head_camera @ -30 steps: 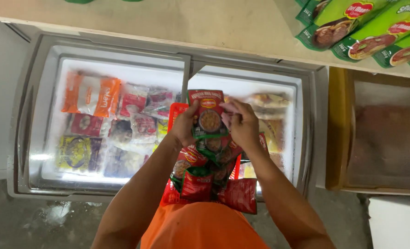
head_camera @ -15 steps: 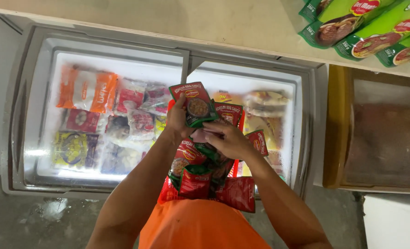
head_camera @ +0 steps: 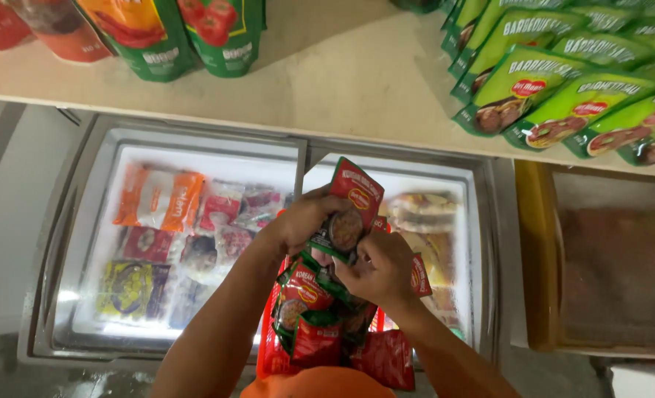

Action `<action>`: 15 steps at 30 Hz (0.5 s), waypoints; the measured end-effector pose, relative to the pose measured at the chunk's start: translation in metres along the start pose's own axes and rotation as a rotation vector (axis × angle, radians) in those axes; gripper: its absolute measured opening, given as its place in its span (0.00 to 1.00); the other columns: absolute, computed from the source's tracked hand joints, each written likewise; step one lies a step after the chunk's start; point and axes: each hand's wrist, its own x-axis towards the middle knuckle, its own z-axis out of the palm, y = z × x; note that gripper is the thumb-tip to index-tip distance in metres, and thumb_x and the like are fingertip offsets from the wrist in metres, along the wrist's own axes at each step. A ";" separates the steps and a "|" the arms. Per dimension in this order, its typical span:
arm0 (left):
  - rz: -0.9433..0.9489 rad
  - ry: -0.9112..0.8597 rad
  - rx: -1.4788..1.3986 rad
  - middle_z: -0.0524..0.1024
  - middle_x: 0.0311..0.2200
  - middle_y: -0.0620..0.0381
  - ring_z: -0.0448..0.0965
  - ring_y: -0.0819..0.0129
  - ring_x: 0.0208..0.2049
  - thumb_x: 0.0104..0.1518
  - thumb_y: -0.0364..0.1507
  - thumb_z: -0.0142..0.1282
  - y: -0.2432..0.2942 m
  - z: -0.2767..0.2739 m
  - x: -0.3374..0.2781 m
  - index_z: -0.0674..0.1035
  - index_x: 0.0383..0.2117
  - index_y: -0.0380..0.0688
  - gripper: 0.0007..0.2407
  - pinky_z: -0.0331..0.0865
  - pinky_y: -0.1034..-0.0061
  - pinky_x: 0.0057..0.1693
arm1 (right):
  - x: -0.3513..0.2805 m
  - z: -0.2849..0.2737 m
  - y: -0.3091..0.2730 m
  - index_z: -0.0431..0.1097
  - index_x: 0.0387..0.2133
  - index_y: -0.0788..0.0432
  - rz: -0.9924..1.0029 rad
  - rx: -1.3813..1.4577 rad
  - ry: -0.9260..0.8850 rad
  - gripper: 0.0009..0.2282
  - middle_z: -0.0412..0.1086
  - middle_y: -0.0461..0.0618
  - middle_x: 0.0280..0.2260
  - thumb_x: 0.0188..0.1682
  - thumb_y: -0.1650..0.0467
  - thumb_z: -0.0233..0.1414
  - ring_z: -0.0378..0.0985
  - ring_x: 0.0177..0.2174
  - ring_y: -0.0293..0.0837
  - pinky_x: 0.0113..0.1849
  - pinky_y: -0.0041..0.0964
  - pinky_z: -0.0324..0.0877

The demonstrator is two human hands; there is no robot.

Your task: Stocking and organizing sauce pouches and packets on grocery shelves.

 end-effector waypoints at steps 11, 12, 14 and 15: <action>0.357 -0.115 0.243 0.83 0.43 0.49 0.83 0.65 0.43 0.55 0.29 0.61 0.055 0.006 0.019 0.77 0.51 0.31 0.19 0.78 0.70 0.51 | 0.055 -0.009 0.019 0.67 0.38 0.61 -0.181 0.021 0.366 0.21 0.68 0.57 0.31 0.30 0.71 0.65 0.73 0.31 0.57 0.34 0.48 0.69; 0.412 -0.094 0.271 0.83 0.43 0.48 0.84 0.65 0.42 0.56 0.28 0.61 0.057 0.002 0.028 0.77 0.50 0.29 0.18 0.78 0.70 0.51 | 0.063 -0.011 0.021 0.66 0.43 0.62 -0.155 0.049 0.366 0.23 0.69 0.59 0.37 0.33 0.73 0.63 0.75 0.36 0.58 0.38 0.48 0.72; 0.497 -0.099 0.234 0.83 0.43 0.48 0.83 0.65 0.43 0.56 0.29 0.61 0.080 0.012 0.033 0.76 0.50 0.30 0.18 0.78 0.70 0.51 | 0.091 -0.018 0.016 0.65 0.45 0.63 -0.209 0.039 0.400 0.22 0.69 0.61 0.40 0.35 0.75 0.62 0.75 0.39 0.60 0.40 0.49 0.72; 0.561 -0.098 0.185 0.82 0.43 0.48 0.83 0.65 0.43 0.55 0.29 0.62 0.090 0.017 0.035 0.75 0.50 0.30 0.18 0.79 0.70 0.50 | 0.103 -0.022 0.013 0.64 0.46 0.63 -0.246 0.032 0.416 0.22 0.68 0.63 0.43 0.36 0.76 0.61 0.75 0.41 0.61 0.42 0.50 0.73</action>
